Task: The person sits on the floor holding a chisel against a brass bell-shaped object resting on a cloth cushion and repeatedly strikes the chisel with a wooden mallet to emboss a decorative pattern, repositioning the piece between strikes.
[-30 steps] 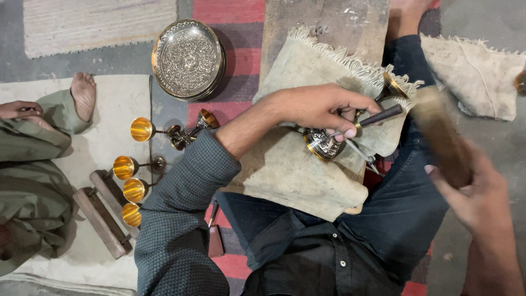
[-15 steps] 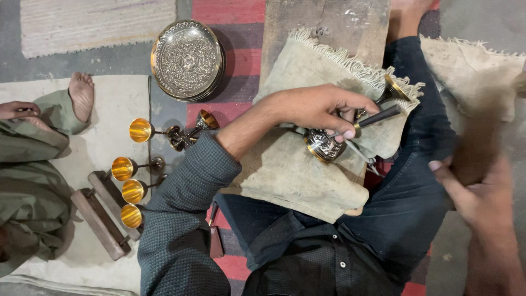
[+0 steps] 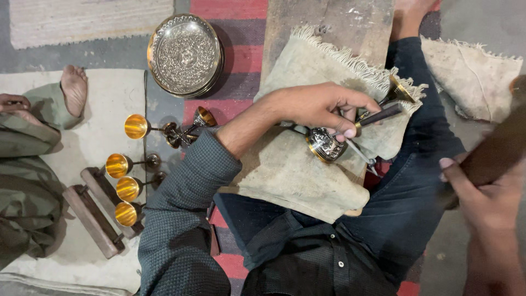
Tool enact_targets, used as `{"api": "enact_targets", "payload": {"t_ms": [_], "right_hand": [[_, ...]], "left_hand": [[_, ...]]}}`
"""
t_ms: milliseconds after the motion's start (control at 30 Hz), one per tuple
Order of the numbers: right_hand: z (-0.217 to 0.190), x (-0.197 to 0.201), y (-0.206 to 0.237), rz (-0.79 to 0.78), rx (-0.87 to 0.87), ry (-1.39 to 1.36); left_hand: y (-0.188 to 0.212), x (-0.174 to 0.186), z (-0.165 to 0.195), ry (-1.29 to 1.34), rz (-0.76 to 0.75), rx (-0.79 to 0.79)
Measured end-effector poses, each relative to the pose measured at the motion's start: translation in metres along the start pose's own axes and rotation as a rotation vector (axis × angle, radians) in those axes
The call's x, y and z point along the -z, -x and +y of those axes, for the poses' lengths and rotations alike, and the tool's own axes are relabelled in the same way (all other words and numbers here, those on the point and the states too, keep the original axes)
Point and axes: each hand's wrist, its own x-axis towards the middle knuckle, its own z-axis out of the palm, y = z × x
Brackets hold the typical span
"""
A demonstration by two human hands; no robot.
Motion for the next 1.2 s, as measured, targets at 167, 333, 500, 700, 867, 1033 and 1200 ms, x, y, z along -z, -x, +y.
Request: {"api": "enact_targets", "payload": {"t_ms": [167,333,500,700,867,1033,1200], "right_hand": [[-0.022,-0.005,0.001,-0.035,0.133,0.462],[-0.038,0.0,0.001,-0.12,0.121,0.938],[-0.023,0.026,0.038,-0.106,-0.174,0.713],[0.039,0.021,0.111,-0.351,-0.621,0.577],[0.015,-0.017,0.115,-0.501,-0.436,0.602],[-0.04,-0.1,0.061,-0.105,0.112,0.229],[-0.066,-0.159,0.006,-0.229,0.147,0.334]], "left_hand": [[0.001,0.001,-0.002,0.04,-0.008,-0.017],[0.001,0.0,-0.003,-0.018,-0.001,-0.041],[0.034,0.004,0.004,-0.199,0.332,-0.096],[0.133,-0.033,0.024,-0.286,0.782,0.09],[0.129,-0.08,0.03,-0.474,0.869,0.213],[0.083,-0.102,0.029,-0.829,0.928,0.175],[0.066,-0.093,0.022,-0.832,0.831,0.316]]}}
